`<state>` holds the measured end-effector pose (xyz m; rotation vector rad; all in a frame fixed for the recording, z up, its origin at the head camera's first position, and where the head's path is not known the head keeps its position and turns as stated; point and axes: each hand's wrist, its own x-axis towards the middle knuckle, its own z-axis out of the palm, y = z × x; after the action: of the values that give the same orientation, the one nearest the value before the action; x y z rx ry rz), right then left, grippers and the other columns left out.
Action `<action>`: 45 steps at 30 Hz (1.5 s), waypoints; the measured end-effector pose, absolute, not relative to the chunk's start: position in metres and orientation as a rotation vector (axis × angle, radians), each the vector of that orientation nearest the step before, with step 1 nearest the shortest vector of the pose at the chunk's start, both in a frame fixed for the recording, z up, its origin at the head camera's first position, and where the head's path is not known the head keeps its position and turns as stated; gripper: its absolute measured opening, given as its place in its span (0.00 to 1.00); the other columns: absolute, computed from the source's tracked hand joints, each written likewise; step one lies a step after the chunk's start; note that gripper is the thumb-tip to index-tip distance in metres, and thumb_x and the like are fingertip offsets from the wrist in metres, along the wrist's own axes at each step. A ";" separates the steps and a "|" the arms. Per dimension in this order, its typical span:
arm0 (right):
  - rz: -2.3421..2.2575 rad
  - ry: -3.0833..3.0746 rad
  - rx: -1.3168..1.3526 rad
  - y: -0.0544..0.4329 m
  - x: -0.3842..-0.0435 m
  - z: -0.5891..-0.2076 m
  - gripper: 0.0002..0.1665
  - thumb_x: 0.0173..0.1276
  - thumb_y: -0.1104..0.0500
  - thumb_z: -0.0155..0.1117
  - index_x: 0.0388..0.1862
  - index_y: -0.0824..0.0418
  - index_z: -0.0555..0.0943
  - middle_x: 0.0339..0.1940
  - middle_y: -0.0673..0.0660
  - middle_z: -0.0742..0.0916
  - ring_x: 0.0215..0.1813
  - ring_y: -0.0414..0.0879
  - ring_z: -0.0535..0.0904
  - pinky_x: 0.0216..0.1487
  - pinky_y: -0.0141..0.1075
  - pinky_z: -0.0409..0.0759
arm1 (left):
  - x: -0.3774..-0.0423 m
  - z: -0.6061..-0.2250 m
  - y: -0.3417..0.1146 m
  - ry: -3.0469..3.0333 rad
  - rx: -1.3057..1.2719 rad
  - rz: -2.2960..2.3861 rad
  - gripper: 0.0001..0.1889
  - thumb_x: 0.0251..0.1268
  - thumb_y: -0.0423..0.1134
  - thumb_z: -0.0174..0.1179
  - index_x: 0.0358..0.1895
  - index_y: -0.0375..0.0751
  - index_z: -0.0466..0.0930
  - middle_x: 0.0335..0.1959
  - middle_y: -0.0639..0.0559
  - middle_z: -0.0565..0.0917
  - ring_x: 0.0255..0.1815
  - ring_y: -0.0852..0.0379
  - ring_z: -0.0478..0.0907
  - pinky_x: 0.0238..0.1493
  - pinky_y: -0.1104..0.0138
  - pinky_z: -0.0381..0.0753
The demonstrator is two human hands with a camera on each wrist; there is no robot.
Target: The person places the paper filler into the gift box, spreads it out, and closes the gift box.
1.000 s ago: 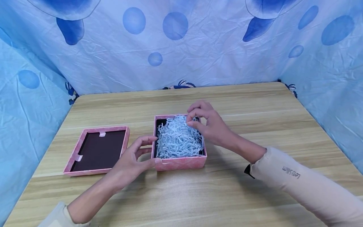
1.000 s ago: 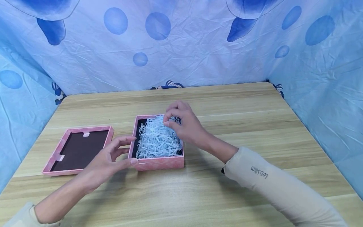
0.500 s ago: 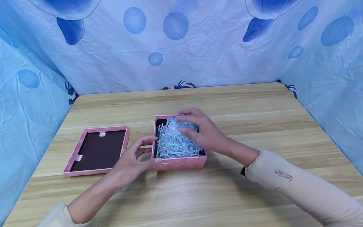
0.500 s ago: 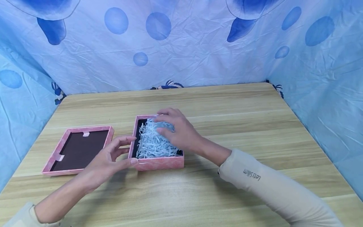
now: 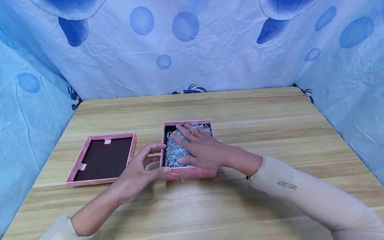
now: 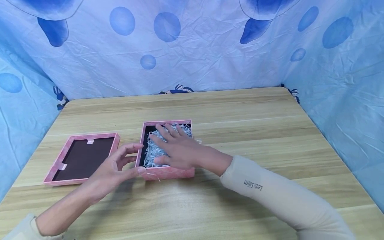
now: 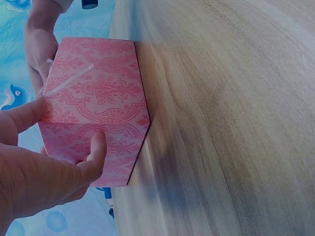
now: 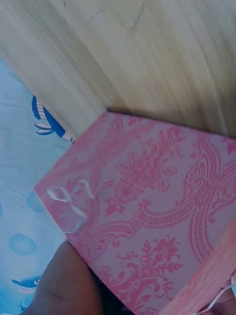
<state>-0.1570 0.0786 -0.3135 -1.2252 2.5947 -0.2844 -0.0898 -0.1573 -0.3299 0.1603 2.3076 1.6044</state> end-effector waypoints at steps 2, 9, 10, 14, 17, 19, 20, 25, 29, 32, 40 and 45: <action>-0.238 2.561 -1.214 0.074 -0.158 -0.313 0.44 0.73 0.34 0.41 0.79 0.47 0.40 0.79 0.53 0.37 0.78 0.52 0.27 0.74 0.52 0.31 | -0.090 -0.330 -0.157 2.310 0.165 1.605 0.35 0.58 0.47 0.69 0.67 0.54 0.63 0.69 0.53 0.62 0.69 0.46 0.64 0.63 0.50 0.69; -0.082 2.433 -1.155 0.057 -0.172 -0.319 0.44 0.72 0.32 0.39 0.79 0.44 0.38 0.79 0.50 0.36 0.77 0.49 0.26 0.73 0.55 0.31 | -0.090 -0.331 -0.158 2.312 0.175 1.614 0.34 0.59 0.47 0.68 0.67 0.54 0.63 0.68 0.53 0.63 0.68 0.47 0.64 0.62 0.52 0.72; -0.059 2.420 -1.151 0.055 -0.174 -0.322 0.44 0.72 0.32 0.39 0.79 0.44 0.38 0.79 0.50 0.36 0.77 0.49 0.25 0.73 0.55 0.30 | -0.090 -0.331 -0.158 2.311 0.173 1.615 0.34 0.59 0.47 0.68 0.67 0.54 0.63 0.68 0.53 0.63 0.68 0.47 0.64 0.62 0.52 0.71; 0.048 2.400 -1.173 0.050 -0.178 -0.330 0.46 0.72 0.32 0.42 0.79 0.45 0.38 0.79 0.50 0.37 0.77 0.49 0.25 0.74 0.54 0.31 | -0.090 -0.331 -0.157 2.304 0.171 1.628 0.34 0.58 0.46 0.69 0.67 0.53 0.63 0.68 0.52 0.63 0.68 0.46 0.64 0.63 0.49 0.69; 0.119 2.407 -1.192 0.048 -0.178 -0.334 0.46 0.72 0.34 0.44 0.79 0.46 0.37 0.79 0.51 0.37 0.78 0.49 0.26 0.74 0.54 0.32 | -0.089 -0.330 -0.157 2.308 0.177 1.632 0.35 0.57 0.47 0.69 0.67 0.53 0.64 0.68 0.53 0.63 0.68 0.46 0.65 0.63 0.49 0.69; 0.154 2.409 -1.199 0.048 -0.179 -0.335 0.46 0.73 0.34 0.44 0.79 0.46 0.37 0.79 0.51 0.37 0.78 0.50 0.26 0.74 0.53 0.32 | -0.090 -0.330 -0.157 2.309 0.182 1.637 0.34 0.57 0.47 0.69 0.67 0.53 0.64 0.68 0.53 0.63 0.67 0.46 0.65 0.63 0.50 0.69; 0.158 2.409 -1.199 0.047 -0.179 -0.336 0.46 0.72 0.34 0.45 0.79 0.46 0.37 0.79 0.51 0.38 0.78 0.50 0.26 0.74 0.53 0.32 | -0.090 -0.330 -0.157 2.311 0.183 1.634 0.34 0.57 0.47 0.69 0.67 0.53 0.64 0.68 0.53 0.63 0.67 0.46 0.65 0.63 0.50 0.70; 0.163 2.404 -1.190 0.045 -0.179 -0.338 0.48 0.71 0.34 0.47 0.79 0.46 0.38 0.80 0.51 0.39 0.78 0.50 0.27 0.74 0.53 0.30 | -0.090 -0.330 -0.158 2.317 0.176 1.621 0.34 0.58 0.47 0.69 0.67 0.53 0.64 0.68 0.53 0.63 0.68 0.46 0.65 0.62 0.52 0.71; 0.171 2.402 -1.185 0.044 -0.180 -0.339 0.47 0.72 0.35 0.47 0.79 0.45 0.38 0.80 0.51 0.39 0.78 0.51 0.27 0.74 0.53 0.30 | -0.090 -0.331 -0.159 2.321 0.171 1.615 0.34 0.58 0.47 0.68 0.67 0.54 0.64 0.68 0.54 0.63 0.68 0.47 0.65 0.62 0.51 0.71; 0.138 2.407 -1.177 0.043 -0.180 -0.338 0.46 0.72 0.36 0.49 0.79 0.45 0.41 0.80 0.52 0.41 0.78 0.51 0.29 0.74 0.54 0.31 | -0.090 -0.331 -0.159 2.321 0.172 1.614 0.34 0.58 0.47 0.68 0.67 0.54 0.64 0.68 0.54 0.63 0.67 0.47 0.65 0.61 0.55 0.72; -0.124 2.415 -1.136 0.048 -0.181 -0.323 0.45 0.69 0.36 0.54 0.79 0.45 0.49 0.80 0.51 0.45 0.79 0.51 0.33 0.74 0.57 0.37 | -0.091 -0.331 -0.158 2.305 0.172 1.624 0.33 0.58 0.45 0.69 0.66 0.54 0.64 0.68 0.54 0.63 0.67 0.47 0.65 0.59 0.59 0.74; -0.253 2.442 -1.154 0.058 -0.178 -0.304 0.42 0.70 0.39 0.56 0.78 0.43 0.52 0.80 0.50 0.47 0.79 0.51 0.34 0.74 0.55 0.38 | -0.092 -0.331 -0.158 2.300 0.170 1.623 0.34 0.58 0.46 0.69 0.67 0.53 0.64 0.68 0.54 0.63 0.67 0.47 0.65 0.60 0.55 0.73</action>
<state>-0.1778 0.0581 -0.3040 -1.1538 2.4420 -0.2530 -0.0918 -0.1578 -0.3314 0.1704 2.3005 1.6231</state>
